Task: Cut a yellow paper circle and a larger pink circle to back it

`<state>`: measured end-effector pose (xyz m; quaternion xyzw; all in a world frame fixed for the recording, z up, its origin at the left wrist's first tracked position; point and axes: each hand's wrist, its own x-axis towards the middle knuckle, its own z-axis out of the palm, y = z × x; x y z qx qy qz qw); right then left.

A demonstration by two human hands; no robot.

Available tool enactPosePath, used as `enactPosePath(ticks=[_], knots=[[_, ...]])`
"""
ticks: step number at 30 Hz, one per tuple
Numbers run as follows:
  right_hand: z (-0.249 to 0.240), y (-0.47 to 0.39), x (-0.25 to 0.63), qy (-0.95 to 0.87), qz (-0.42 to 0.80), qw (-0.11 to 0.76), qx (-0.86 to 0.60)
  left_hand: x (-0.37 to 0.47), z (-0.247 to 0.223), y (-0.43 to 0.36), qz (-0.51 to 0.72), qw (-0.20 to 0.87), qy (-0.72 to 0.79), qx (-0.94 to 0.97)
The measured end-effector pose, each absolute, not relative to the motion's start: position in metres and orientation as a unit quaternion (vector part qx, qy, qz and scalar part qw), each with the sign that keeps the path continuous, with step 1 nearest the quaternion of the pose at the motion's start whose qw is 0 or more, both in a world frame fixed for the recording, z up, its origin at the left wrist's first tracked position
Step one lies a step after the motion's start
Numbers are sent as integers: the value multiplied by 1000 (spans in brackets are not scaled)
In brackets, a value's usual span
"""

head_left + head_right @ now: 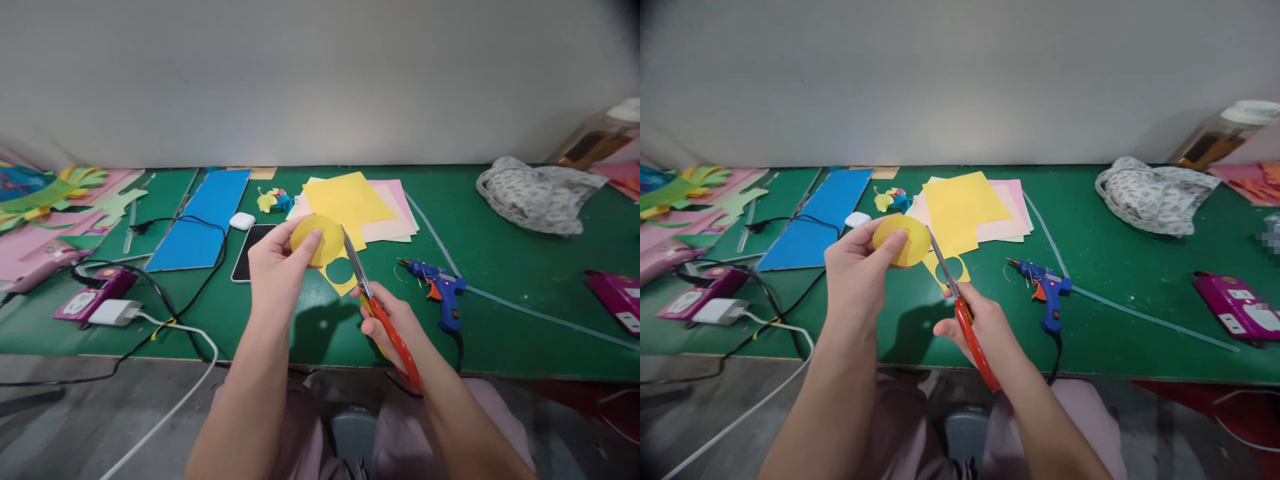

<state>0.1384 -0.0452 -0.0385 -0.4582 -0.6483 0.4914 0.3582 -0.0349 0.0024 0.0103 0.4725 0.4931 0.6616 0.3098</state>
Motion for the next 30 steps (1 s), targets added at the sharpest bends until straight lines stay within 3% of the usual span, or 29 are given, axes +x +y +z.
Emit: enactPosePath(ticks=[30], knots=[[-36, -46, 140, -653, 493, 342, -462, -39, 12, 3, 654, 299, 515, 467]])
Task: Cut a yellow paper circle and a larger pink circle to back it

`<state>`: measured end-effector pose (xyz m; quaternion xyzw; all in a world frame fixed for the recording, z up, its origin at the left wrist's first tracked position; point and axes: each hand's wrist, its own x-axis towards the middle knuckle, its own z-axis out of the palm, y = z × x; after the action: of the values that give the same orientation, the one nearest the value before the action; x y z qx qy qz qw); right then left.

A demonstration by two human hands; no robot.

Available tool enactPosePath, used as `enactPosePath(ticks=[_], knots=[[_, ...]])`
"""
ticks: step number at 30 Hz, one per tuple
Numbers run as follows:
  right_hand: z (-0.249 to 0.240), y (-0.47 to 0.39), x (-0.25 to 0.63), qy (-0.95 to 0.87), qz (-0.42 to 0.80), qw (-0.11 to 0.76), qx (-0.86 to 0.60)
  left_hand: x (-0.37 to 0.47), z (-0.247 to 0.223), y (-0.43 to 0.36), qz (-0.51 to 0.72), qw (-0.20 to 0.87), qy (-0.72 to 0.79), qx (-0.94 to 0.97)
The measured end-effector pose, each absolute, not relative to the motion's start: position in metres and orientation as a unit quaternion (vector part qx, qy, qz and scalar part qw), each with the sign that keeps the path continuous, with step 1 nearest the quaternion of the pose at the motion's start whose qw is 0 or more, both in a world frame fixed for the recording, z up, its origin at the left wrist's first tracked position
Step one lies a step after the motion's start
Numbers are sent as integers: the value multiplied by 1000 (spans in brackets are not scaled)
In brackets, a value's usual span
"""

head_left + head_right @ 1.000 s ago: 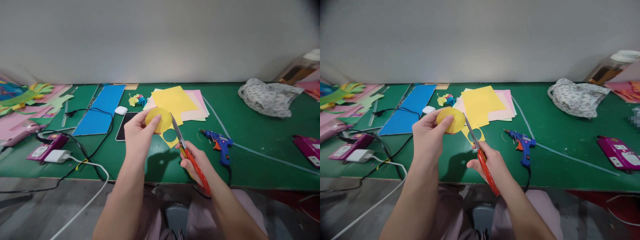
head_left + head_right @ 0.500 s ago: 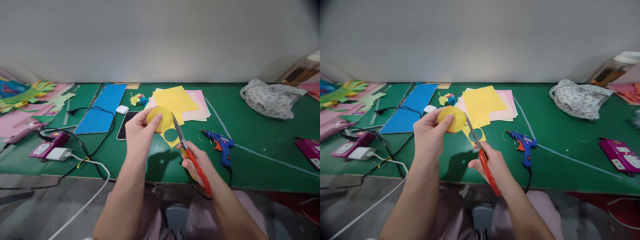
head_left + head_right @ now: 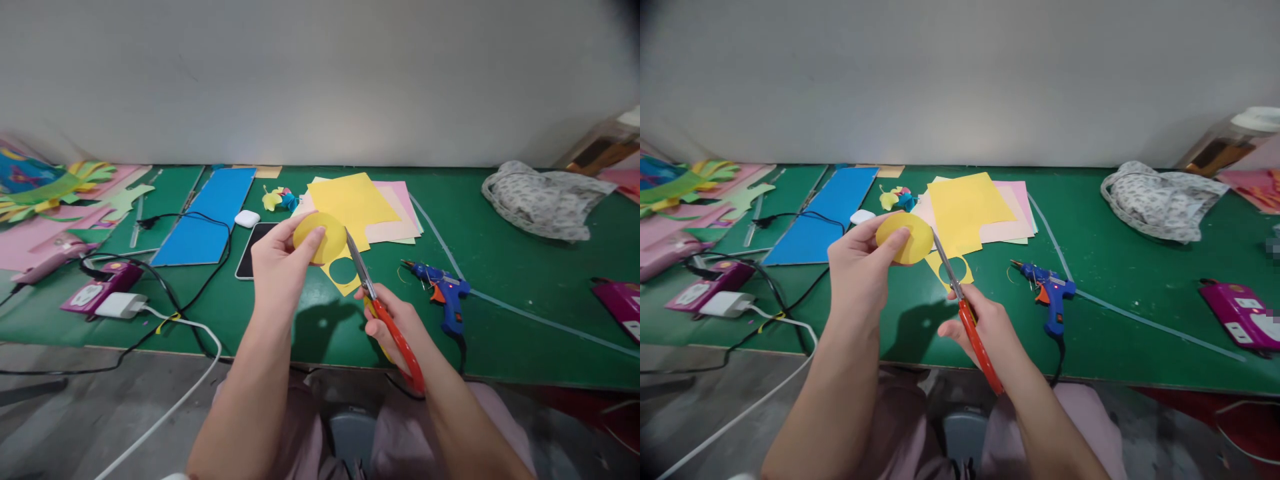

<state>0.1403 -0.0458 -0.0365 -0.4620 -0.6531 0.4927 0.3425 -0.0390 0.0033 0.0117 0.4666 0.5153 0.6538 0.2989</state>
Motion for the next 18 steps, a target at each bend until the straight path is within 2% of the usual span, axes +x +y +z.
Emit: enactPosePath(ticks=[11, 18], knots=[[-38, -45, 140, -658, 478, 356, -460, -41, 13, 3, 664, 286, 512, 464], [-40, -46, 139, -575, 588, 388, -416, -39, 10, 4, 665, 299, 507, 460]])
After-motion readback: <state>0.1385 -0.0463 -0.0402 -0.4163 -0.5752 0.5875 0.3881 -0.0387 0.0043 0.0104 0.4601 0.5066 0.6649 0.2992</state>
